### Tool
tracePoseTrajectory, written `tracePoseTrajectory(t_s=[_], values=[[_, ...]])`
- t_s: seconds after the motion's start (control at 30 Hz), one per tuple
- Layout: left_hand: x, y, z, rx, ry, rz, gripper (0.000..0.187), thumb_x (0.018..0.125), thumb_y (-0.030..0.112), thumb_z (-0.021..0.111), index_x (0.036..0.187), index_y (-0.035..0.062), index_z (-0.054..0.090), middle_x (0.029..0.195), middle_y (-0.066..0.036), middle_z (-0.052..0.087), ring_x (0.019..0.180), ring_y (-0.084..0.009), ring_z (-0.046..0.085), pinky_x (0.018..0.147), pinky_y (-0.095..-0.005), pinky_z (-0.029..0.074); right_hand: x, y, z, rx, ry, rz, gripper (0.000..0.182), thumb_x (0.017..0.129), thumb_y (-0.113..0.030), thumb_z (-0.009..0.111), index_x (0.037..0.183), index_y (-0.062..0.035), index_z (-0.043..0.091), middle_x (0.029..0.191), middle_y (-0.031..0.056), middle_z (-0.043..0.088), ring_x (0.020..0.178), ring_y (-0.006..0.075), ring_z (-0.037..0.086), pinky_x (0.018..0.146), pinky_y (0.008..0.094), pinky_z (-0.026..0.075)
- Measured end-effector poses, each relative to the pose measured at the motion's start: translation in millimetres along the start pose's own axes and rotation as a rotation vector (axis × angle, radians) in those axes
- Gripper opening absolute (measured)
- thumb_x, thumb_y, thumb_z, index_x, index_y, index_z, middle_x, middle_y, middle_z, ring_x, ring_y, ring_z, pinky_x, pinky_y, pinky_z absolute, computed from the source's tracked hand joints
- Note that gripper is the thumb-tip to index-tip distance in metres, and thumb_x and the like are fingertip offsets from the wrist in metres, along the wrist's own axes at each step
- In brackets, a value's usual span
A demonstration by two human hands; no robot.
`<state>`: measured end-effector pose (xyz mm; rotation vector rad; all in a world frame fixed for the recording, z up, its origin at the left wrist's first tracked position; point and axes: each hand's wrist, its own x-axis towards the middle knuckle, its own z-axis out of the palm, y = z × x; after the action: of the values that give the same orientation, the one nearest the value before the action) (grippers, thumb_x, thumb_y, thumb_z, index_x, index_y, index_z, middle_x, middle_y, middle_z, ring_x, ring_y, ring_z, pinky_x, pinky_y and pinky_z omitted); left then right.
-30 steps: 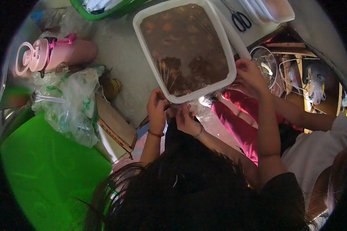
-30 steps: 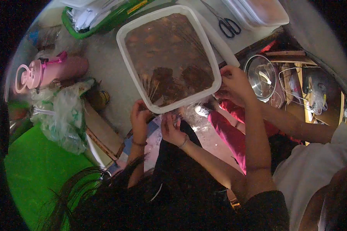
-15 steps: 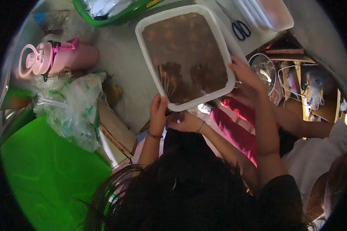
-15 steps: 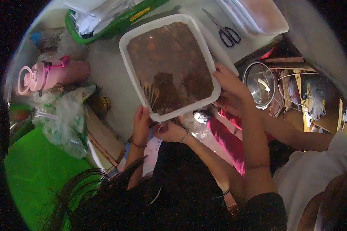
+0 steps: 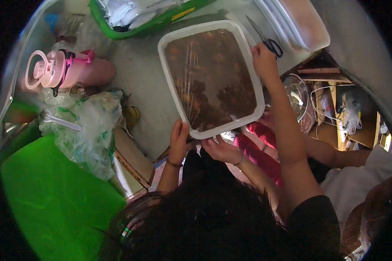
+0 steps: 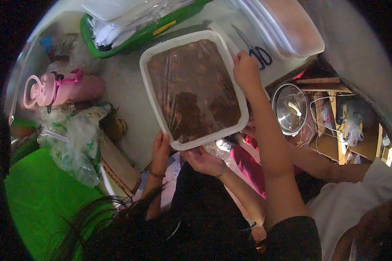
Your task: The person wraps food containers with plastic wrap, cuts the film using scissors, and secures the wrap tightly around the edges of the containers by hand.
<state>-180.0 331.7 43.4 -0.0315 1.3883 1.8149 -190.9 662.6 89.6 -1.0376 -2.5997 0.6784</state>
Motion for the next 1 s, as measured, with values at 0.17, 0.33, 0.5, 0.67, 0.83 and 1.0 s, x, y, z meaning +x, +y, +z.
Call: tracePoseTrajectory(t_s=[0.17, 0.33, 0.5, 0.67, 0.83, 1.0], values=[[-2.1, 8.1, 9.2, -0.04, 0.008, 0.003, 0.024, 0.093, 0.029, 0.043, 0.099, 0.0067, 0.048, 0.077, 0.005, 0.045, 0.065, -0.0032, 0.044, 0.054, -0.0169, 0.038, 17.5, 3.3, 4.7, 0.219, -0.029, -0.016, 0.031, 0.084, -0.03, 0.051, 0.095, -0.0012, 0.058, 0.086, 0.0221, 0.061, 0.082, 0.0365, 0.059, 0.072, 0.0418, 0.045], [-0.7, -1.1, 1.5, 0.016, 0.026, -0.013, 0.025, 0.092, 0.029, 0.044, 0.105, 0.0077, 0.047, 0.077, 0.005, 0.046, 0.064, -0.0021, 0.044, 0.048, -0.0152, 0.036, 51.4, -26.7, 16.0, 0.19, -0.016, -0.128, 0.039, 0.081, -0.035, 0.054, 0.099, -0.0019, 0.059, 0.09, 0.0199, 0.062, 0.085, 0.0335, 0.06, 0.076, 0.0385, 0.046], [-3.0, 8.6, 7.2, -0.01, 0.028, -0.046, 0.026, 0.092, 0.03, 0.044, 0.108, 0.0094, 0.047, 0.08, 0.005, 0.048, 0.065, -0.0006, 0.045, 0.041, -0.0128, 0.032, 93.3, -45.1, 26.0, 0.057, -0.103, -0.149, 0.034, 0.078, -0.034, 0.058, 0.092, -0.0037, 0.065, 0.084, 0.0182, 0.063, 0.081, 0.0337, 0.061, 0.074, 0.039, 0.047], [-3.3, 6.2, 4.5, 0.006, 0.033, -0.058, 0.021, 0.092, 0.028, 0.045, 0.102, 0.0096, 0.048, 0.08, 0.005, 0.048, 0.068, -0.0009, 0.045, 0.045, -0.0144, 0.034, 114.7, -43.6, 28.2, -0.057, -0.192, -0.21, 0.03, 0.076, -0.031, 0.06, 0.088, -0.0044, 0.067, 0.081, 0.0193, 0.063, 0.077, 0.0344, 0.061, 0.073, 0.0393, 0.047], [-1.6, -3.8, -0.5, -0.013, 0.049, -0.049, 0.016, 0.092, 0.025, 0.045, 0.093, 0.0096, 0.048, 0.079, 0.007, 0.045, 0.07, -0.001, 0.041, 0.056, -0.0174, 0.036, 115.9, -48.4, 23.8, -0.126, -0.136, -0.368, 0.029, 0.078, -0.029, 0.059, 0.084, -0.0018, 0.066, 0.078, 0.0201, 0.062, 0.076, 0.0358, 0.06, 0.072, 0.0399, 0.047], [-3.7, 6.0, 2.8, -0.012, 0.037, -0.077, 0.017, 0.092, 0.026, 0.045, 0.094, 0.0086, 0.049, 0.077, 0.007, 0.042, 0.069, -0.002, 0.038, 0.061, -0.017, 0.034, 129.9, -29.0, 23.5, -0.139, -0.261, -0.495, 0.033, 0.084, -0.031, 0.052, 0.082, 0.0005, 0.063, 0.077, 0.0202, 0.061, 0.075, 0.0376, 0.058, 0.071, 0.0435, 0.045]])
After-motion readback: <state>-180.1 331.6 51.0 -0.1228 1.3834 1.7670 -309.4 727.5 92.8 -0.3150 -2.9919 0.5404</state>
